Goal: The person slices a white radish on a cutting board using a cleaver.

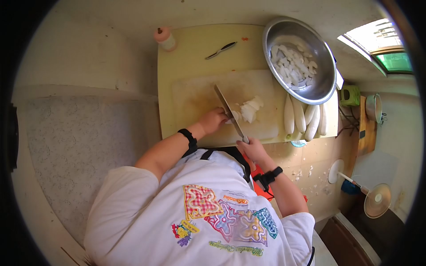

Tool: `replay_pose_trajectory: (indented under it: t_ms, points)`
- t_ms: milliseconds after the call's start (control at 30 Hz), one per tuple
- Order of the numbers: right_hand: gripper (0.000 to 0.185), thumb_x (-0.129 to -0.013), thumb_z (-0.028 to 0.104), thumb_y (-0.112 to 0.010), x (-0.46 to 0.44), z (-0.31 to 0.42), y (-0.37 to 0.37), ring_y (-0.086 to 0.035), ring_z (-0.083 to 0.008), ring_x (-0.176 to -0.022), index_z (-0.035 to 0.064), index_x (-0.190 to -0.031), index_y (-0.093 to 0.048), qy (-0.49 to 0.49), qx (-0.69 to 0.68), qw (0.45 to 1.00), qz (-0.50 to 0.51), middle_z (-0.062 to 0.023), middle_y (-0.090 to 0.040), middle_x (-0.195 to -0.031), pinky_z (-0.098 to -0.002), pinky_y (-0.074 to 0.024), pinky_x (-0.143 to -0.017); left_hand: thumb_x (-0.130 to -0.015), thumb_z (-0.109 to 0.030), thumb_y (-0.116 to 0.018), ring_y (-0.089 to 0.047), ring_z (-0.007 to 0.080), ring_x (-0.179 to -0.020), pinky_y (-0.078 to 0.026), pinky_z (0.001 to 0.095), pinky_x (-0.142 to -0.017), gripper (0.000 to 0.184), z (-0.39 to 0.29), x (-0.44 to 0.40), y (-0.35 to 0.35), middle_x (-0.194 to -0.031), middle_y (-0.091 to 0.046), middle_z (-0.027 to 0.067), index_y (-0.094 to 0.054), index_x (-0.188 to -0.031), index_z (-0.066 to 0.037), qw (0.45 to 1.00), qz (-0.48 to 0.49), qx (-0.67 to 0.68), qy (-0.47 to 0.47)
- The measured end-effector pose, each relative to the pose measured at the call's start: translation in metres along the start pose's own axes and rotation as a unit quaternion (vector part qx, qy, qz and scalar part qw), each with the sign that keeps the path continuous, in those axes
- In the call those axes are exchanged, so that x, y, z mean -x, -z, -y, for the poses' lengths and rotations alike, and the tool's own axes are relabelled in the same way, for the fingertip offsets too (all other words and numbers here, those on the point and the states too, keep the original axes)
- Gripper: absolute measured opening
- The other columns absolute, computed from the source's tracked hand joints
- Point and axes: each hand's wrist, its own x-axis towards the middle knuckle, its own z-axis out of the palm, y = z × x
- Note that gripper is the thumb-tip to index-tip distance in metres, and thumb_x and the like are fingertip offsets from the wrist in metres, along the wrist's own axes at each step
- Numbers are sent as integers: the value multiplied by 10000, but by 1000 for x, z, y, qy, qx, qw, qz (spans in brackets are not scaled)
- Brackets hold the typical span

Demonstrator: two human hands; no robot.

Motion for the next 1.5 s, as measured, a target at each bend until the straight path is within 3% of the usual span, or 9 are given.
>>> replay_pose_trajectory:
  t_ms: [67, 233, 433, 733, 833, 967, 1033, 1267, 1500]
  points:
    - [291, -897, 294, -691, 19, -13, -1, -471, -102, -530, 4, -882, -659, 27, -23, 999, -21, 4, -542, -610, -298, -403, -502, -815, -78, -687, -631, 342, -909, -536, 423, -802, 157, -8, -1, 8, -933, -636, 125, -748, -957, -104, 1000, 1, 2, 2]
    - [303, -900, 310, -677, 21, 4, 5, -510, -104, -536, 11, -857, -652, -122, 62, 991, 0, -3, -556, -616, -295, -423, -505, -814, -77, -689, -638, 339, -907, -542, 415, -802, 145, -5, 1, 4, -927, -639, 130, -748, -944, -101, 1000, 9, 0, 23]
    - [329, -891, 327, -677, 2, -1, -1, -514, -117, -523, 9, -817, -640, -33, 9, 999, 5, -16, -565, -628, -314, -414, -494, -827, -91, -682, -646, 335, -893, -546, 420, -785, 133, -5, 1, 6, -924, -649, 131, -751, -940, -100, 999, -33, 3, -16]
    - [347, -886, 320, -683, 3, -16, -12, -572, -143, -604, -25, -915, -658, 9, 79, 995, -59, -47, -607, -663, -312, -474, -577, -828, -80, -679, -656, 337, -931, -550, 412, -812, 135, 5, 2, -2, -1014, -665, 132, -747, -944, -92, 999, 13, 24, 17]
    - [334, -887, 309, -694, -1, 20, -8, -560, -140, -606, -23, -911, -659, -92, 43, 995, -10, -41, -599, -655, -316, -461, -582, -821, -79, -688, -656, 331, -947, -551, 405, -823, 138, 2, 5, -1, -1036, -665, 125, -747, -945, -93, 998, 15, 46, 42]
    - [303, -894, 288, -694, 20, -10, -2, -533, -126, -574, -13, -900, -666, -18, 20, 999, -27, -30, -588, -635, -316, -438, -558, -819, -86, -696, -657, 325, -949, -552, 402, -820, 135, -6, 2, 7, -1020, -667, 111, -748, -944, -98, 999, 7, 24, 26]
    - [275, -906, 269, -681, 47, -5, 4, -518, -126, -560, -4, -880, -667, -115, 47, 992, -7, -16, -577, -624, -319, -431, -550, -819, -90, -699, -657, 324, -947, -552, 401, -816, 131, -8, 3, 12, -1015, -667, 109, -749, -940, -99, 999, 8, 15, 27]
    - [310, -883, 320, -691, -8, -6, -5, -503, -106, -589, 10, -883, -674, -53, 41, 997, -32, 9, -544, -634, -302, -423, -548, -817, -100, -706, -657, 318, -913, -551, 401, -781, 108, -3, 5, 4, -986, -663, 103, -750, -914, -104, 999, -15, 32, 24]
    - [264, -907, 287, -681, 36, -26, 1, -490, -88, -582, 23, -911, -669, -52, -4, 998, -33, 8, -544, -636, -282, -409, -528, -808, -96, -709, -653, 320, -893, -547, 400, -783, 104, 1, 5, 2, -959, -663, 106, -747, -905, -92, 998, -30, 47, 12]
